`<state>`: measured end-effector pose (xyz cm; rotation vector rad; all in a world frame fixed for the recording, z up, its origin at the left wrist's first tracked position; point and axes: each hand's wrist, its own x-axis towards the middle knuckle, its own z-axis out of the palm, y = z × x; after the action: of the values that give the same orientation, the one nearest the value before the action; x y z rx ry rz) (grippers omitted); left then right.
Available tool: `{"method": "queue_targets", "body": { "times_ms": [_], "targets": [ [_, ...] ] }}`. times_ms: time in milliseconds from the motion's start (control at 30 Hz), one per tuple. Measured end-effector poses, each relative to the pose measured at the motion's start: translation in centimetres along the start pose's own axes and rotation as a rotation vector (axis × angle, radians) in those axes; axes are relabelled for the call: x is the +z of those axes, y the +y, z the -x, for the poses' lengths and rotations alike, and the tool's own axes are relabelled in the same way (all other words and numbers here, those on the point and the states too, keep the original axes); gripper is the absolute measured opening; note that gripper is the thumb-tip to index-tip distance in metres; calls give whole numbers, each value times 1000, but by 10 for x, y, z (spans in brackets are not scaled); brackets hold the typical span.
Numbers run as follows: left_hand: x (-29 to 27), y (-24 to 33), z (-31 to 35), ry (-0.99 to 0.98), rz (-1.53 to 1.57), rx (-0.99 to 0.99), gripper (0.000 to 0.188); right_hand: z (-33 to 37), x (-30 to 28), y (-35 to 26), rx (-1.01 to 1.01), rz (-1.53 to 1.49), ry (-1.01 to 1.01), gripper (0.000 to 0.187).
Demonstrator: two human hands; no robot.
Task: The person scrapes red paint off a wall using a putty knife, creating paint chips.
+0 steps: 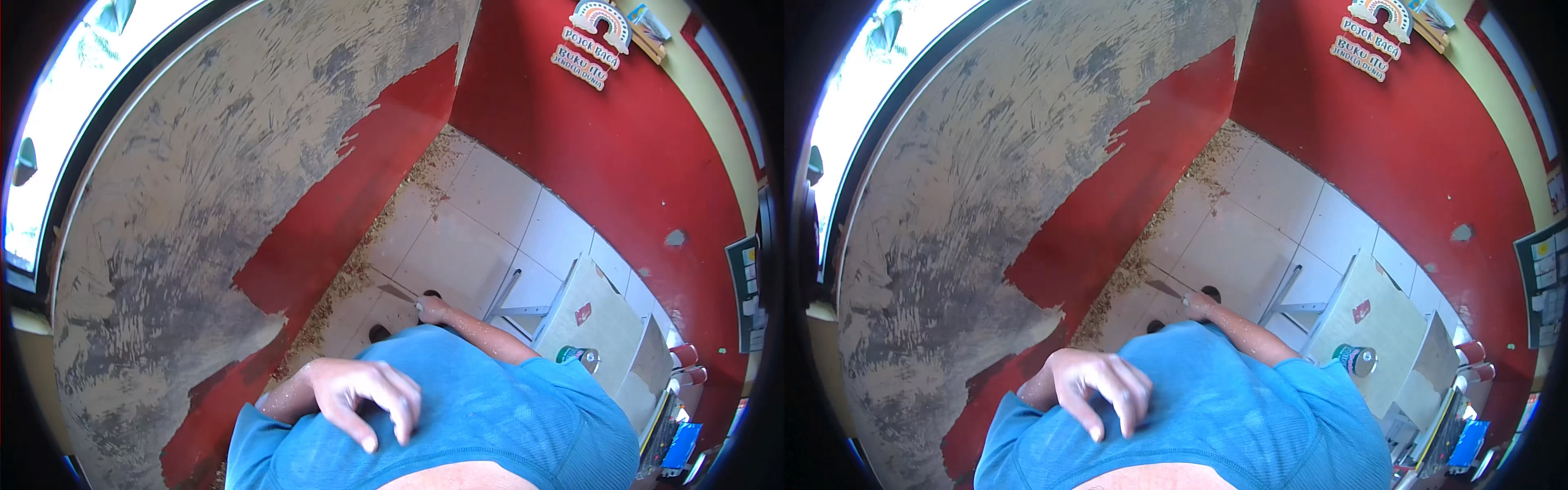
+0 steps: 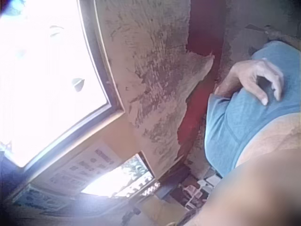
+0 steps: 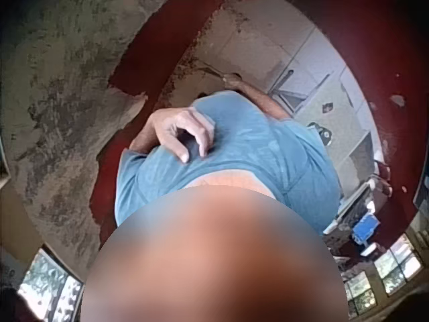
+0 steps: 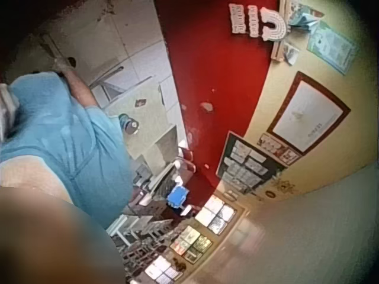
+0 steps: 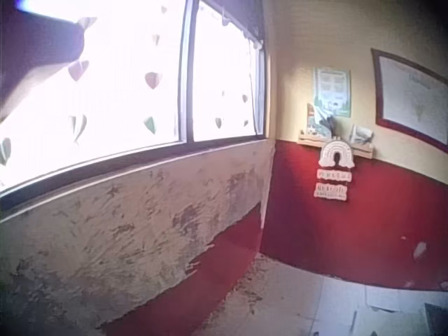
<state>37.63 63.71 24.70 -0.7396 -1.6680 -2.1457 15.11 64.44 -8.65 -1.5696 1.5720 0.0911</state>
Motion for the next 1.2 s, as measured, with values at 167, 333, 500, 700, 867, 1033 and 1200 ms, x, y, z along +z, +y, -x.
{"method": "queue_targets", "body": {
  "times_ms": [167,333,500,700,867,1033,1200],
  "targets": [
    [31,-1,-7,-100,162,32,35,19,-21,25,156,287,-119,31],
    [34,11,11,-66,222,38,36,21,-2,134,229,430,-111,34],
    [43,43,5,28,-50,118,14,62,-19,115,435,254,-31,33],
    [60,61,-30,467,90,410,17,36,-10,112,408,252,-56,29],
    [64,56,-37,163,200,274,24,35,6,85,206,191,138,30],
    [83,52,-39,415,368,571,19,18,9,46,237,79,-19,37],
    [54,78,2,36,-7,368,18,23,-2,67,343,78,4,40]
  ]
}}
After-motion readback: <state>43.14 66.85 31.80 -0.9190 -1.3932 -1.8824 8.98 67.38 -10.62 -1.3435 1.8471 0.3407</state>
